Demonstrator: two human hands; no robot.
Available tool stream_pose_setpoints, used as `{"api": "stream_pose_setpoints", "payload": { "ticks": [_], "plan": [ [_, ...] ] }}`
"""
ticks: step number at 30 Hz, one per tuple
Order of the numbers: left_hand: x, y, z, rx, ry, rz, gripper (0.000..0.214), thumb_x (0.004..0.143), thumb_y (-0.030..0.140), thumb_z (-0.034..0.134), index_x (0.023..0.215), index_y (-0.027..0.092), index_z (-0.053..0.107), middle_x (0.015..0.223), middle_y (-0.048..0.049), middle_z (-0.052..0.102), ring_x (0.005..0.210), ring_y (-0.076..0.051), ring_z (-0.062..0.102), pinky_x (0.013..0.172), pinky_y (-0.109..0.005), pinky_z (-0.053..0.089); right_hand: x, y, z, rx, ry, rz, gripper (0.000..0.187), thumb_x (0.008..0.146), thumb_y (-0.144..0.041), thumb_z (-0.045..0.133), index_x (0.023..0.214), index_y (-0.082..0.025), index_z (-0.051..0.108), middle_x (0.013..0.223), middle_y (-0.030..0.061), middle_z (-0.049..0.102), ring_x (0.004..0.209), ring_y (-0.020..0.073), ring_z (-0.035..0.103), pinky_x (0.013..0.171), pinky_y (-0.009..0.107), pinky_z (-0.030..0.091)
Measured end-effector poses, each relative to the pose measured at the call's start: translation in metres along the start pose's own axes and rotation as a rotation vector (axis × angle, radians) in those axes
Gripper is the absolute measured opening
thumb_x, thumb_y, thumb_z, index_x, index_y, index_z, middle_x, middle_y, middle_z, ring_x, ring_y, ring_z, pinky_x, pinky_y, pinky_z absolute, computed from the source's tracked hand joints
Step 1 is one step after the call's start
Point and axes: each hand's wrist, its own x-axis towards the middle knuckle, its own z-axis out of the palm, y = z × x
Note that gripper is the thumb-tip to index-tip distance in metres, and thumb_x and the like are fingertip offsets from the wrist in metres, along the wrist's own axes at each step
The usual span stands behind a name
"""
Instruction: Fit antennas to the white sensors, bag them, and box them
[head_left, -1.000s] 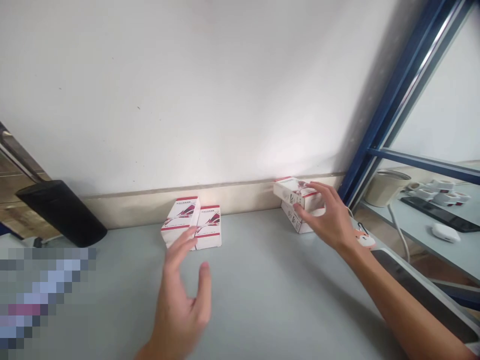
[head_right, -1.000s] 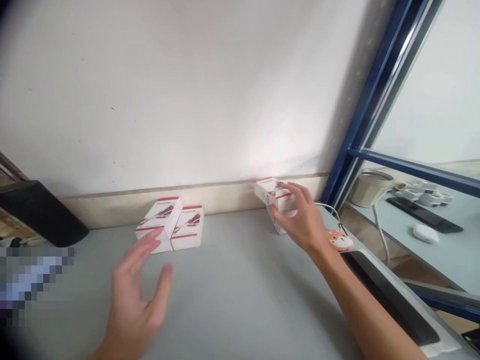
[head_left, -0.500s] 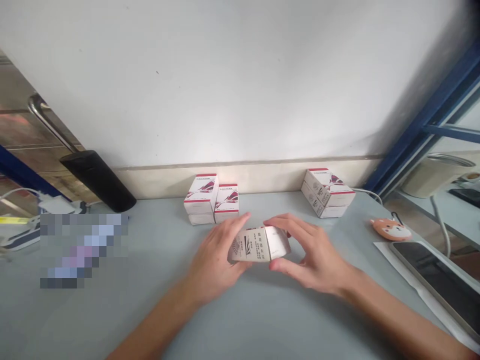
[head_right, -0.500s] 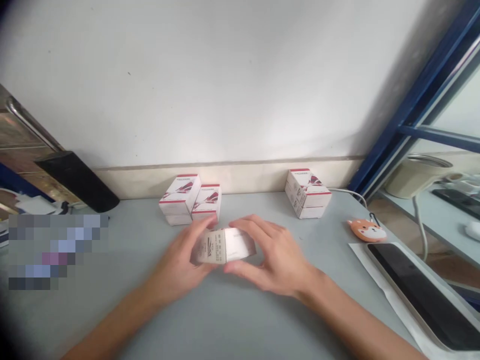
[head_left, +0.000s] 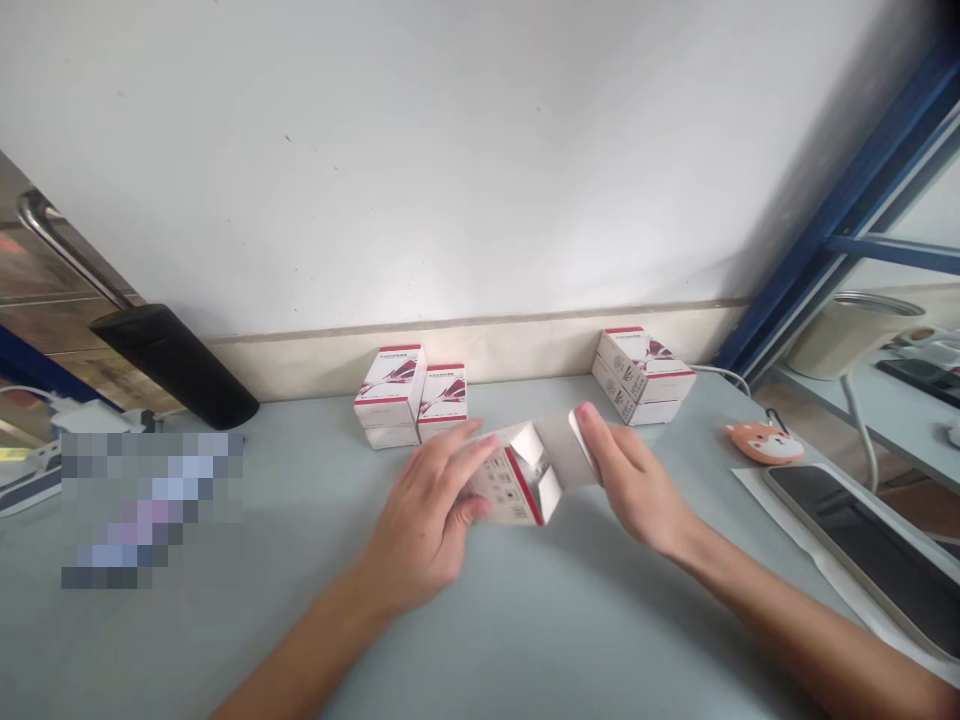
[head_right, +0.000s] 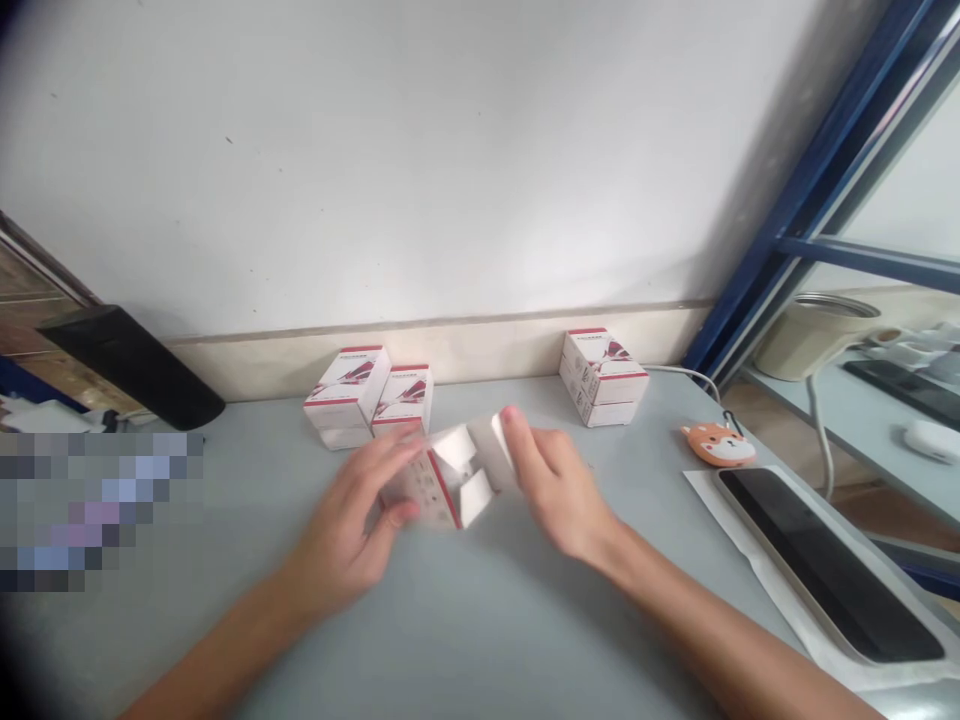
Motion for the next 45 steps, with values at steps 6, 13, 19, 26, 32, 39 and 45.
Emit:
{"api": "stream_pose_setpoints", "payload": {
  "ticks": [6,13,19,26,32,39,45],
  "plan": [
    [0.001,0.007,-0.006,-0.009,-0.069,-0.052,0.067,0.098,0.020,0.061,0.160,0.031,0.036,0.164,-0.0163,0.043,0.151,-0.035,0.046,0.116,-0.057,0.049,0.004,-0.008,-0.001,0.179,-0.027,0.164,0.067,0.104,-0.072,0.036,0.062,-0.024,0.056,0.060,0.0015,0.060,0.065,0.0203,0.062,0.071,0.031,0.048],
    [0.003,0.004,-0.001,0.023,0.060,0.045,0.066,0.092,0.014,0.068,0.151,0.030,0.042,0.149,-0.0171,0.055,0.139,-0.033,0.058,0.109,-0.056,0.056,-0.005,-0.017,0.005,0.246,0.003,0.171,0.062,0.099,-0.077,0.046,0.070,-0.022,0.051,0.067,-0.0023,0.049,0.062,0.0141,0.044,0.057,0.028,0.035],
    [0.007,0.010,0.003,0.065,0.145,0.171,0.061,0.089,0.009,0.074,0.143,0.022,0.050,0.136,-0.0168,0.064,0.128,-0.028,0.065,0.104,-0.047,0.058,-0.008,-0.022,0.011,0.338,-0.103,0.114,0.043,0.097,-0.068,0.062,0.100,-0.026,0.054,0.085,-0.0033,0.060,0.074,0.0137,0.054,0.063,0.025,0.043],
    [0.009,0.014,0.008,0.111,0.169,0.201,0.058,0.087,0.012,0.080,0.138,0.020,0.052,0.133,-0.0169,0.068,0.126,-0.028,0.066,0.104,-0.048,0.057,-0.016,-0.012,0.029,0.262,0.062,0.068,0.039,0.097,-0.063,0.065,0.107,-0.027,0.051,0.095,-0.0015,0.059,0.079,0.0146,0.057,0.065,0.026,0.050],
    [0.011,0.012,0.016,0.138,0.157,0.215,0.058,0.088,0.016,0.082,0.139,0.021,0.054,0.134,-0.0170,0.069,0.127,-0.029,0.067,0.103,-0.048,0.056,-0.015,-0.005,0.030,0.012,0.119,-0.133,0.022,0.109,-0.048,0.047,0.123,-0.031,0.053,0.109,0.0028,0.052,0.088,0.0163,0.061,0.071,0.031,0.056],
    [0.010,0.009,0.017,0.085,0.119,0.189,0.059,0.089,0.011,0.078,0.140,0.024,0.052,0.139,-0.0158,0.067,0.131,-0.030,0.064,0.106,-0.051,0.053,-0.010,-0.007,0.024,-0.090,0.045,-0.147,0.017,0.110,-0.042,0.042,0.111,-0.028,0.052,0.113,0.0028,0.050,0.081,0.0134,0.065,0.068,0.032,0.056],
    [0.006,0.011,0.017,0.003,0.088,0.120,0.058,0.092,0.010,0.074,0.143,0.026,0.050,0.142,-0.0142,0.065,0.129,-0.028,0.063,0.107,-0.051,0.052,-0.004,0.000,0.027,0.029,-0.015,-0.049,0.019,0.110,-0.043,0.041,0.107,-0.027,0.051,0.112,0.0014,0.050,0.073,0.0117,0.060,0.061,0.030,0.050]
  ]
}}
